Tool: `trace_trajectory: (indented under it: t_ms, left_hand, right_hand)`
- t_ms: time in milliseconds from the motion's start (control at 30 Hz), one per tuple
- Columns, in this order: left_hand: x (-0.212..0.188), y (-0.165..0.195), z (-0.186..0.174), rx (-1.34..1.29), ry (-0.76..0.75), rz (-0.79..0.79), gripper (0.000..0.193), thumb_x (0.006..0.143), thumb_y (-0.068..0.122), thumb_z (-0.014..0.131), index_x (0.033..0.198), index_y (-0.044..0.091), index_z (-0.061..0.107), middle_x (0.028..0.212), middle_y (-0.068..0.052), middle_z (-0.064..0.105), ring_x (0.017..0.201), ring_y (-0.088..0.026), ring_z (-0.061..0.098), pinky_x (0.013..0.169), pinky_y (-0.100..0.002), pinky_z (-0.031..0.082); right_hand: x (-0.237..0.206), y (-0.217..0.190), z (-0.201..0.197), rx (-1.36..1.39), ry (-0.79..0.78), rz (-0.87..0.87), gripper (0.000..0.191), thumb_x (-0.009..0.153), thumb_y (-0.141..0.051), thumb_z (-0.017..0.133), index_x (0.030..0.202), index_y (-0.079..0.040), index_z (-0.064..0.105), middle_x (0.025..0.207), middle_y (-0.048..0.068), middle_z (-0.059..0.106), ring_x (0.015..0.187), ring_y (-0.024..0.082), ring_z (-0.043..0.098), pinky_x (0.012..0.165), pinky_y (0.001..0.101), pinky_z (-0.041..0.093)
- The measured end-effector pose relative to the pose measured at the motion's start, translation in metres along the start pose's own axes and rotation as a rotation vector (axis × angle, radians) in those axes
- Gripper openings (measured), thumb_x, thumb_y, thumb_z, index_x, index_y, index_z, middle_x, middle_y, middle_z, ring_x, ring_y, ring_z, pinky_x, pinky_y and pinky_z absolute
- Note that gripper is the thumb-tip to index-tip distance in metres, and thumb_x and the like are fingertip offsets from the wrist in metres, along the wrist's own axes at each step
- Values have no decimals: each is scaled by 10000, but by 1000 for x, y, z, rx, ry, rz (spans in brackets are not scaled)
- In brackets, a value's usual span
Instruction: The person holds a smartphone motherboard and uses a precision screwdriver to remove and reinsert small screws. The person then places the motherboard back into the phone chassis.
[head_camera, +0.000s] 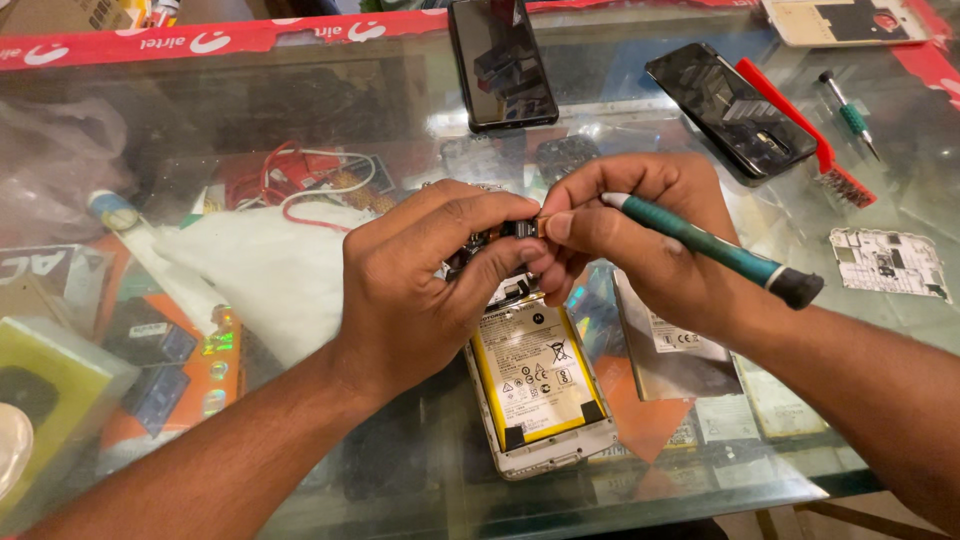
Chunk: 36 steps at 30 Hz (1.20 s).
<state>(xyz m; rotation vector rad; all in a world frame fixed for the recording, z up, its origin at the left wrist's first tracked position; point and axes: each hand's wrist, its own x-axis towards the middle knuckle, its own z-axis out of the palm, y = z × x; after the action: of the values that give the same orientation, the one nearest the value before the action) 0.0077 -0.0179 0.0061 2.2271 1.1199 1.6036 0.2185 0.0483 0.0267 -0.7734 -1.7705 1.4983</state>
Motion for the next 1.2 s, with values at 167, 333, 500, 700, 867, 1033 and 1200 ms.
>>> trace_trajectory:
  t_ms: [167,333,500,700,867,1033,1200]
  left_hand:
    - [-1,-1,0,-14,-13,2,193,987,26,783,1164,48,710,1045,-72,749,920,-161,756,767,-267,610]
    - [-1,-2,-1,-19,-12,2,189,995,33,780,1168,49,708,1056,-70,746,914,-145,753,753,-252,611]
    - [0,-2,0,-34,-16,-46,191,986,53,780,1164,48,711,1035,-66,740,918,-138,751,754,-255,609]
    - [0,-2,0,-64,-11,-55,156,989,63,777,1136,49,725,1048,-67,744,921,-135,747,764,-259,602]
    - [0,-3,-1,-74,1,-74,121,1020,40,741,1141,52,735,1034,-61,743,897,-129,747,755,-248,607]
    - [-1,-3,0,-76,16,-68,111,1021,21,732,1127,56,735,1041,-60,742,931,-138,752,779,-257,620]
    - [-1,-4,0,-69,15,-46,104,1017,16,737,1114,54,732,1045,-62,739,925,-136,747,764,-250,618]
  right_hand:
    - [0,-1,0,-10,3,12,201,952,-107,652,1015,76,705,837,163,773,725,196,770,651,300,644]
    - [1,-1,1,-3,-5,5,190,942,-88,676,1042,71,708,851,163,775,727,190,770,647,294,643]
    - [-2,-2,3,39,7,12,183,915,-39,722,1054,79,701,855,161,763,732,179,752,654,290,640]
    - [-3,-3,3,35,34,-6,177,907,-32,739,1045,75,709,834,149,760,710,165,748,635,280,638]
    - [-4,-1,3,-44,31,-82,188,910,-40,763,1061,60,711,828,127,762,717,145,750,638,272,637]
    - [-5,1,2,-27,11,-100,241,896,-44,777,1105,56,711,852,115,763,738,133,750,668,267,647]
    - [-5,1,2,-37,3,-97,240,900,-48,776,1104,62,713,840,115,762,730,135,749,665,267,645]
